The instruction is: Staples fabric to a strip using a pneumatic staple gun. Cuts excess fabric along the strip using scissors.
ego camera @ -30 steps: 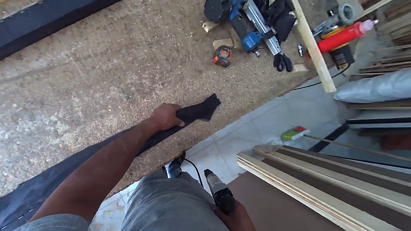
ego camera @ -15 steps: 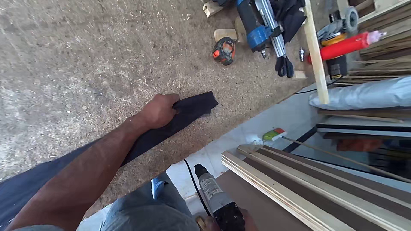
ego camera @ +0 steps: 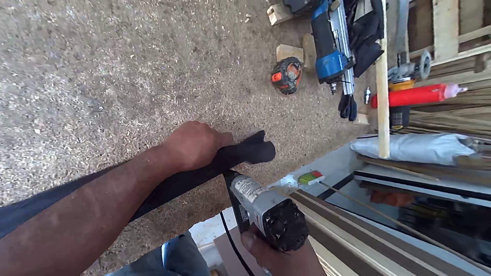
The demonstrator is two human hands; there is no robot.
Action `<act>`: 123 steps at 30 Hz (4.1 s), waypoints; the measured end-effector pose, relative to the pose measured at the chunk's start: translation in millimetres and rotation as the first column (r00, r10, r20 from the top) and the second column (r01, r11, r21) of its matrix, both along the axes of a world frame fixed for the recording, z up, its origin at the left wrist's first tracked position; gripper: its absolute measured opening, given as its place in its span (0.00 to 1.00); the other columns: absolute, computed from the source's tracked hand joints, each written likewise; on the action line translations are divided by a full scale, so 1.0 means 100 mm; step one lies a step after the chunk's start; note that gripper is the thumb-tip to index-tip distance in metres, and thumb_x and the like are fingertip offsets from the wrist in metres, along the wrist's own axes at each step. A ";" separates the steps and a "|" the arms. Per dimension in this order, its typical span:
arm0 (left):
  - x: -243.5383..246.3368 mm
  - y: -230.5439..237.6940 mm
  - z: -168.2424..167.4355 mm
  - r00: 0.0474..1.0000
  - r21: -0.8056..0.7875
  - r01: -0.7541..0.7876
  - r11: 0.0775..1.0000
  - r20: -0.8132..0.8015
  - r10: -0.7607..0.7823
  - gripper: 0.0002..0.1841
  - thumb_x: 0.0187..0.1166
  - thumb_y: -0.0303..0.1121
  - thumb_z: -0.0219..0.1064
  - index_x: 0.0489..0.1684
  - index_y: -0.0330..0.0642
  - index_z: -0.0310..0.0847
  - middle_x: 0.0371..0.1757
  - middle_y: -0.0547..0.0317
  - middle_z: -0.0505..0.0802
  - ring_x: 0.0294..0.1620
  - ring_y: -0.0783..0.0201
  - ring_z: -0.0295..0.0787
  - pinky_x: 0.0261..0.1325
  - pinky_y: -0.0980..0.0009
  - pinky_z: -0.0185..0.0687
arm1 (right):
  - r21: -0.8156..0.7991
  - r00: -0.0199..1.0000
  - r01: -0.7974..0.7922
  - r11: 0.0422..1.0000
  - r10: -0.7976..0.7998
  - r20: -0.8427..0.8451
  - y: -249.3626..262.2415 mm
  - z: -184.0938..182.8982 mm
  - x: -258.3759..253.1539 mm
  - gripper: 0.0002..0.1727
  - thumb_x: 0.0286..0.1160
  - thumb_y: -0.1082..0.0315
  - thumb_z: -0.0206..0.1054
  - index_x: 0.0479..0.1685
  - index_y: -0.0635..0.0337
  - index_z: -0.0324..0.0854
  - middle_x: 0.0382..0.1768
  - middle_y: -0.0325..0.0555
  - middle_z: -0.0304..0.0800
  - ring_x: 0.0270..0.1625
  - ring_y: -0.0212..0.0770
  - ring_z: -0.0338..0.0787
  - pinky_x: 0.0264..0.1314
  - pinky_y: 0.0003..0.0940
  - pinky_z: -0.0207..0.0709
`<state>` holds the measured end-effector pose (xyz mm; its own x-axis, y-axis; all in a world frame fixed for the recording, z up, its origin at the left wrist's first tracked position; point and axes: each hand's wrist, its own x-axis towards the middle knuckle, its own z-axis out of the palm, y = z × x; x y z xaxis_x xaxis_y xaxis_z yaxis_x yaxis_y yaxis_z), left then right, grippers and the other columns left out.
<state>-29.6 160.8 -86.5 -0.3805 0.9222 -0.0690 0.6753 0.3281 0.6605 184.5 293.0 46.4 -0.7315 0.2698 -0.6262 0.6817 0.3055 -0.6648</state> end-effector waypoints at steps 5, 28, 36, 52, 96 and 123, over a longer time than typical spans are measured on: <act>-0.06 -0.02 -0.21 0.989 0.319 0.032 0.947 -0.150 0.017 0.11 0.81 0.28 0.60 0.37 0.52 0.90 0.35 0.59 0.91 0.31 0.56 0.91 0.26 0.53 0.83 | -0.023 0.999 -0.029 0.999 0.028 -0.029 0.03 -0.13 -0.13 0.13 0.71 0.56 0.75 0.41 0.56 0.84 0.25 0.30 0.87 0.22 0.27 0.85 0.25 0.28 0.84; -0.05 0.07 -0.23 0.952 0.198 -0.210 0.957 -0.181 0.247 0.11 0.78 0.31 0.63 0.25 0.52 0.87 0.27 0.62 0.89 0.29 0.59 0.91 0.23 0.56 0.81 | -0.012 0.999 0.014 1.000 -0.014 -0.034 -0.01 -0.11 -0.31 0.10 0.71 0.63 0.74 0.35 0.63 0.86 0.26 0.29 0.89 0.28 0.18 0.86 0.35 0.17 0.83; -0.05 0.06 -0.17 0.958 0.166 -0.206 0.964 -0.166 0.233 0.10 0.75 0.30 0.66 0.23 0.53 0.87 0.26 0.63 0.89 0.28 0.59 0.90 0.21 0.56 0.80 | 0.015 1.000 -0.007 1.000 0.007 -0.016 0.02 -0.11 -0.37 0.11 0.71 0.63 0.74 0.34 0.63 0.85 0.25 0.29 0.89 0.27 0.17 0.86 0.34 0.17 0.82; -0.03 0.04 -0.18 0.958 0.162 -0.205 0.965 -0.170 0.232 0.09 0.76 0.31 0.67 0.24 0.53 0.88 0.26 0.63 0.89 0.28 0.58 0.91 0.21 0.56 0.80 | 0.042 0.999 0.032 0.999 -0.032 0.001 -0.03 -0.12 -0.31 0.16 0.63 0.63 0.75 0.41 0.68 0.83 0.27 0.28 0.89 0.26 0.13 0.85 0.34 0.10 0.81; 0.65 -1.71 -0.17 0.739 0.233 -0.601 0.764 -0.202 0.643 0.13 0.80 0.39 0.64 0.31 0.46 0.94 0.22 0.58 0.88 0.24 0.57 0.87 0.24 0.58 0.77 | -0.061 0.997 0.038 0.997 -0.033 0.077 -0.41 -0.16 -0.17 0.19 0.69 0.59 0.73 0.57 0.59 0.84 0.23 0.33 0.86 0.17 0.32 0.83 0.19 0.32 0.82; 0.34 -1.88 0.32 0.904 -0.342 -0.378 0.860 0.062 0.422 0.26 0.71 0.67 0.71 0.45 0.55 0.92 0.37 0.57 0.94 0.38 0.52 0.94 0.39 0.42 0.88 | -0.016 0.982 -0.108 0.994 0.109 0.156 -1.43 -0.09 -0.12 0.22 0.66 0.55 0.75 0.56 0.58 0.85 0.29 0.34 0.90 0.26 0.29 0.88 0.31 0.32 0.87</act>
